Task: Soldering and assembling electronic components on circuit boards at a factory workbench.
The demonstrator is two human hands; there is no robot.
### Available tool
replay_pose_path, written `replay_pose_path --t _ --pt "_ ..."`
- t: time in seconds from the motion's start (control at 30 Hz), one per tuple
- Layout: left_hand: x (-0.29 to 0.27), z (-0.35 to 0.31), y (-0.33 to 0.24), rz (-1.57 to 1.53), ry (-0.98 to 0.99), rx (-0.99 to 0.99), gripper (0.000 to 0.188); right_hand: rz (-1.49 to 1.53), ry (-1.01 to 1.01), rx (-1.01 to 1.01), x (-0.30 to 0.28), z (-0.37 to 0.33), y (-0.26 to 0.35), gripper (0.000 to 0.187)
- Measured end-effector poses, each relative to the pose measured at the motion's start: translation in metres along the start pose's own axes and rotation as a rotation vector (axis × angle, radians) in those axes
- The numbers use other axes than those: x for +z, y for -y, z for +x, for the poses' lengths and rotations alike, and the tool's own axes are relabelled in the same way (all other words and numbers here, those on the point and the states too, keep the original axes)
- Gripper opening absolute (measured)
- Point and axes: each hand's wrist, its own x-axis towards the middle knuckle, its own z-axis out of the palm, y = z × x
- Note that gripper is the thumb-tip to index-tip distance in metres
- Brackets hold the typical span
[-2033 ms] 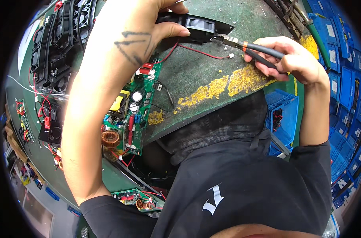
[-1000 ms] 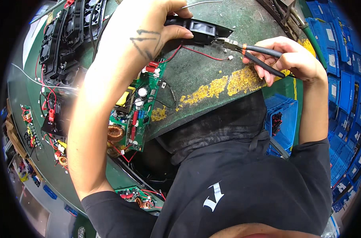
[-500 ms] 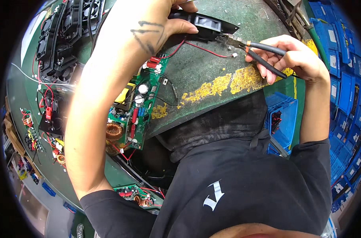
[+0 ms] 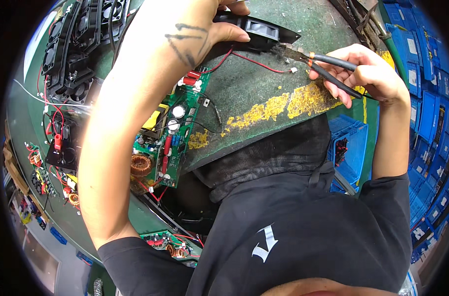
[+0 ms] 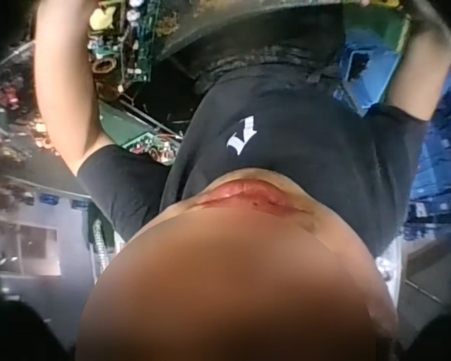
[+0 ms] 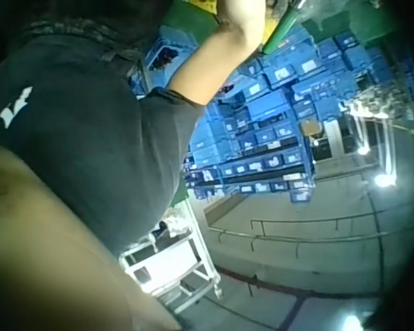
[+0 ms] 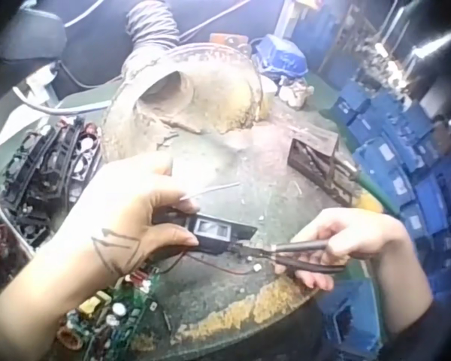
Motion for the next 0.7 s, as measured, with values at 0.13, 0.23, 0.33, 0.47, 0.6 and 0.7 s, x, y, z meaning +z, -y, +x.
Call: replay_pose_path --t 0.13,0.23,0.33,0.47,0.6,0.7 --pt "-0.001 -0.001 -0.001 0.007 -0.008 0.01 0.033 -0.008 0.023 0.0 -0.001 0.001 0.002 0.067" --pt "0.026 0.001 0.027 -0.789 -0.335 0.515 0.033 -0.03 0.042 0.009 0.003 0.004 0.007 0.068" --pt "0.002 0.005 -0.002 -0.04 0.017 -0.013 0.033 -0.023 0.0 0.035 -0.001 -0.002 0.003 0.068" --pt "0.019 0.004 0.019 -0.84 -0.307 0.51 0.034 -0.06 -0.004 0.062 0.005 0.001 0.012 0.066" --pt "-0.002 0.0 -0.002 -0.034 0.005 -0.004 0.035 -0.046 -0.017 0.057 0.005 -0.001 0.013 0.065" --pt "-0.003 -0.001 -0.001 -0.031 0.003 -0.003 0.034 -0.068 -0.05 0.072 0.007 0.0 0.013 0.066"
